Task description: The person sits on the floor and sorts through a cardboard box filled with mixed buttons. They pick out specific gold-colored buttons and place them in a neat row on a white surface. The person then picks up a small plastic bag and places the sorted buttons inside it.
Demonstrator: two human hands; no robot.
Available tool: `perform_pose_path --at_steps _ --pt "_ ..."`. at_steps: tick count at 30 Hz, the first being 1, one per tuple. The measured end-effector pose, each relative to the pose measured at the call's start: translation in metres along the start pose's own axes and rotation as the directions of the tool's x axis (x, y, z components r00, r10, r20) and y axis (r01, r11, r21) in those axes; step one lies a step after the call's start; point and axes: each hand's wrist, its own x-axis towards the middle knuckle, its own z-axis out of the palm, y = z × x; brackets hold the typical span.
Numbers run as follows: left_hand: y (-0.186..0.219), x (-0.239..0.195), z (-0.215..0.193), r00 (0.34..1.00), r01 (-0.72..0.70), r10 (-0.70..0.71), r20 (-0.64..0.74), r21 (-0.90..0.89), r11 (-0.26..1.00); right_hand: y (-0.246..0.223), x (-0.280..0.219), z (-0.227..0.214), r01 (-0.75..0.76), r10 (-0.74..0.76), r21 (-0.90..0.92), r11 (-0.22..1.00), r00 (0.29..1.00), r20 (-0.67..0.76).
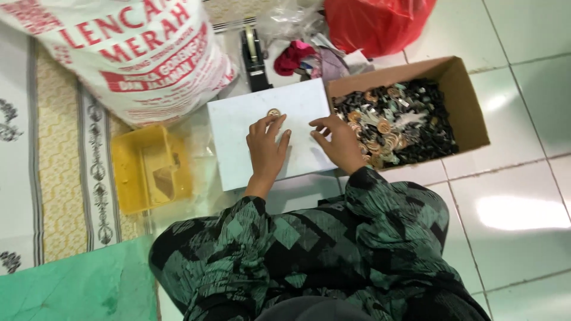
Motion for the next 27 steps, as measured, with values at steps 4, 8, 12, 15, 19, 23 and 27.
perform_pose_path --at_steps 4,8,12,15,19,23,27 --pt "0.027 0.008 0.035 0.985 -0.174 0.174 -0.008 0.015 0.985 0.016 -0.017 -0.062 -0.085 0.083 -0.052 0.995 0.996 -0.027" --pt "0.066 0.026 0.080 0.943 -0.331 0.333 0.008 -0.099 0.939 0.067 -0.031 -0.103 -0.211 0.176 -0.226 0.951 0.970 -0.167" --pt "0.103 0.047 0.123 0.906 -0.377 0.408 0.110 -0.225 0.898 0.135 -0.042 -0.108 -0.322 0.236 -0.280 0.904 0.924 -0.302" --pt "0.098 0.058 0.183 0.902 -0.347 0.354 0.247 -0.075 0.935 0.185 -0.037 -0.092 -0.378 0.260 -0.409 0.831 0.912 -0.317" --pt "0.097 0.067 0.231 0.889 -0.288 0.268 0.370 0.000 0.958 0.215 -0.032 -0.072 -0.446 0.329 -0.491 0.748 0.893 -0.308" --pt "0.097 0.071 0.253 0.884 -0.284 0.230 0.408 0.075 0.956 0.215 -0.028 -0.061 -0.489 0.410 -0.548 0.679 0.871 -0.269" --pt "0.094 0.068 0.278 0.874 -0.214 0.126 0.469 0.137 0.967 0.221 -0.026 -0.050 -0.485 0.468 -0.569 0.664 0.863 -0.189"
